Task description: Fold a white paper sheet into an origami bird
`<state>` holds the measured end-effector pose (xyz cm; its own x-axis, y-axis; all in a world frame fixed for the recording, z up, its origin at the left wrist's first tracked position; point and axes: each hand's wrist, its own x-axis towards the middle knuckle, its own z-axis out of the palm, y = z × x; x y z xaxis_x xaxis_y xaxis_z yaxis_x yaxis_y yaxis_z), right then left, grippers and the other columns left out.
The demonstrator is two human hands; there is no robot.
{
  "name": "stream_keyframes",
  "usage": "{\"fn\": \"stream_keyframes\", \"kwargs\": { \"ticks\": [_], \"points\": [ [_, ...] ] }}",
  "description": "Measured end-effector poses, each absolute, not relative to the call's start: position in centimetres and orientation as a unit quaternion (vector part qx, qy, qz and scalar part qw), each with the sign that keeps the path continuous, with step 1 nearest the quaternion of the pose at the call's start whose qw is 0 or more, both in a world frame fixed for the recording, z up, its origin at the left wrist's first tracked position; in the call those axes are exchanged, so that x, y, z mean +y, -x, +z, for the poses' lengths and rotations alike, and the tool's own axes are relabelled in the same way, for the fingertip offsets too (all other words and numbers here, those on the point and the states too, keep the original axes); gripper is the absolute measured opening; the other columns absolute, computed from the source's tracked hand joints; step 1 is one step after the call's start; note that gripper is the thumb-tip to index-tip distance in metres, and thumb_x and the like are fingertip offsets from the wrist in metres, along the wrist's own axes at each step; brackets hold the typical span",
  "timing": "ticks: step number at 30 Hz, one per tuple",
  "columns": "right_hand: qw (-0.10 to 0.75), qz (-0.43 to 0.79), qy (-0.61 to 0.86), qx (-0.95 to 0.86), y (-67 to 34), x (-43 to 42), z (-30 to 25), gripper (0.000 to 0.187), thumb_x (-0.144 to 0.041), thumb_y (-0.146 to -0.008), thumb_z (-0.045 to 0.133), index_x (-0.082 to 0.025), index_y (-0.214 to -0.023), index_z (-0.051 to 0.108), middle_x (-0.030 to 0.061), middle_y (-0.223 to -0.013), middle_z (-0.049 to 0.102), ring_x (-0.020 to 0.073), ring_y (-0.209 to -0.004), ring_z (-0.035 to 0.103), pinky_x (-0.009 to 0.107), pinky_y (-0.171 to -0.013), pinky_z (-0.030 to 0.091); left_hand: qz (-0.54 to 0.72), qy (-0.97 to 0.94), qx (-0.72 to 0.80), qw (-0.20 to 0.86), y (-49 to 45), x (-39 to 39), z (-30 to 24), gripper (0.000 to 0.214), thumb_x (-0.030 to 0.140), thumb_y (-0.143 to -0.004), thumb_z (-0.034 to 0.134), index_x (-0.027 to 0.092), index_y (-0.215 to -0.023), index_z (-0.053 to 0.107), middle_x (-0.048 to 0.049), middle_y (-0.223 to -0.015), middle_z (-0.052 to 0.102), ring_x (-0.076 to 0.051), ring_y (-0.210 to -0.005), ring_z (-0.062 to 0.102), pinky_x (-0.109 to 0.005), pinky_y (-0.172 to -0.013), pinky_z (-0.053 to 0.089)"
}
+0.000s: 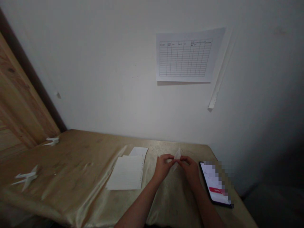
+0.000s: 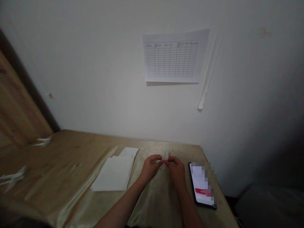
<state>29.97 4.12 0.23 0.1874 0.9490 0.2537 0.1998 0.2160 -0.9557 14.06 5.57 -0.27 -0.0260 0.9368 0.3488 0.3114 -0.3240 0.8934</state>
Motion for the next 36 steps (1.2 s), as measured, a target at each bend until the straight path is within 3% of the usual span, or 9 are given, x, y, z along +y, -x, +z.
{"fn": "stream_keyframes", "kwargs": {
  "ticks": [7,16,24,36],
  "points": [
    [0.561,0.312,0.536,-0.548,-30.0,4.3,0.2,0.032,-0.049,-0.066,0.072,-0.022,-0.082,0.072,0.0051,-0.086,0.074,0.0267,-0.089,0.068,0.038,-0.087,0.050,0.513,-0.629,0.486,0.325,-14.2,5.3,0.3,0.017,0.034,-0.075,0.076,0.021,-0.086,0.079,-0.0047,-0.095,0.078,-0.023,-0.097,0.070,-0.037,-0.097,0.052],
    [0.549,0.306,0.547,-0.554,-29.9,4.5,-0.5,0.041,-0.053,-0.069,0.070,-0.021,-0.094,0.075,0.0092,-0.102,0.075,0.0296,-0.103,0.066,0.042,-0.095,0.047,0.521,-0.613,0.486,0.341,-14.1,5.6,-0.3,0.020,0.035,-0.074,0.077,0.020,-0.087,0.079,-0.0067,-0.101,0.078,-0.023,-0.090,0.072,-0.036,-0.092,0.054],
    [0.533,0.330,0.533,-0.569,-29.7,4.5,-0.2,0.039,-0.053,-0.071,0.067,-0.019,-0.087,0.074,0.0091,-0.092,0.075,0.0277,-0.092,0.068,0.038,-0.088,0.049,0.498,-0.618,0.538,0.284,-14.0,5.5,-0.1,0.014,0.035,-0.075,0.076,0.022,-0.081,0.078,-0.0056,-0.100,0.077,-0.026,-0.109,0.066,-0.044,-0.104,0.043],
    [0.550,0.301,0.556,-0.546,-30.0,5.0,-1.5,0.036,-0.053,-0.068,0.072,-0.020,-0.083,0.071,0.0082,-0.086,0.074,0.0251,-0.085,0.069,0.037,-0.082,0.052,0.429,-0.625,0.605,0.245,-14.3,4.7,0.9,0.017,0.040,-0.077,0.074,0.023,-0.082,0.076,-0.0019,-0.088,0.077,-0.025,-0.094,0.069,-0.059,-0.114,0.021]
  ]
}}
